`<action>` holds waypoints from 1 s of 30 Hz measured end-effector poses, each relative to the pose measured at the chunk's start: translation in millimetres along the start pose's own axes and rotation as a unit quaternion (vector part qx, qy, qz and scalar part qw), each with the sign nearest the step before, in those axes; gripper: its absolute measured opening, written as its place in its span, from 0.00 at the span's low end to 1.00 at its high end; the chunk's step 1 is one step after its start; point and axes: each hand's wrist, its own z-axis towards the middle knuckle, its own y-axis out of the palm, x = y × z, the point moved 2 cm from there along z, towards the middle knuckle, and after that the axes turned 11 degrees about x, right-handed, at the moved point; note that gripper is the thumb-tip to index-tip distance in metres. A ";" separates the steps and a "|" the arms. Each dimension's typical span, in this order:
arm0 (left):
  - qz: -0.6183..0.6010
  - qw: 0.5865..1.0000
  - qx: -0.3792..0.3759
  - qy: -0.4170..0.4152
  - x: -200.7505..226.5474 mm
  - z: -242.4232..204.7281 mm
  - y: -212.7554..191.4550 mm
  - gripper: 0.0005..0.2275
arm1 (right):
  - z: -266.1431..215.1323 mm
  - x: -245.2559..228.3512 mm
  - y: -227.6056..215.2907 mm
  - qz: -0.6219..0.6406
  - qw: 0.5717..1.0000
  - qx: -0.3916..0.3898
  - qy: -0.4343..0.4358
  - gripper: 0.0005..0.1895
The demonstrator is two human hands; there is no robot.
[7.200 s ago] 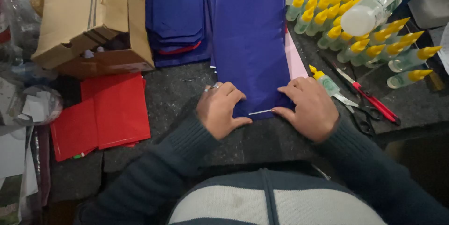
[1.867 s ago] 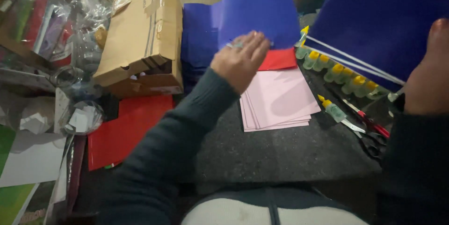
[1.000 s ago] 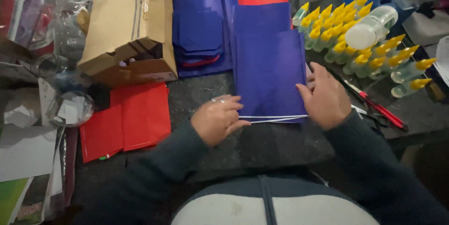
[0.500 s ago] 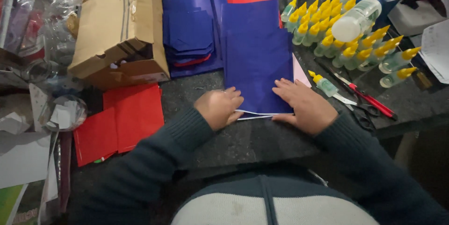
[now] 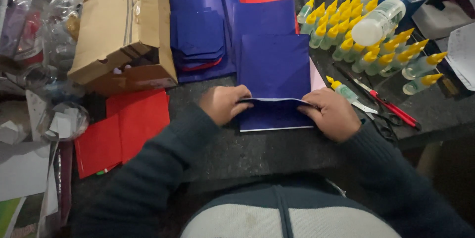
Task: Manually folding and gluing components together to assemble paper bags at a workstation.
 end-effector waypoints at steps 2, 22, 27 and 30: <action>-0.012 1.000 0.001 -0.025 -14.8 1.3 3.1 0.10 | -1.2 4.2 3.7 0.002 0.998 0.009 0.055 0.10; 0.015 0.988 0.016 -0.152 -21.4 8.6 15.9 0.15 | 1.1 14.5 20.8 -0.111 0.987 0.116 0.002 0.18; 0.056 0.984 0.008 -0.170 -25.2 8.1 24.5 0.12 | 8.7 3.5 15.3 -0.189 0.978 0.052 0.068 0.21; 0.077 0.983 0.007 -0.168 -28.6 5.2 30.4 0.12 | 9.4 -1.3 13.6 -0.213 0.971 0.030 0.104 0.23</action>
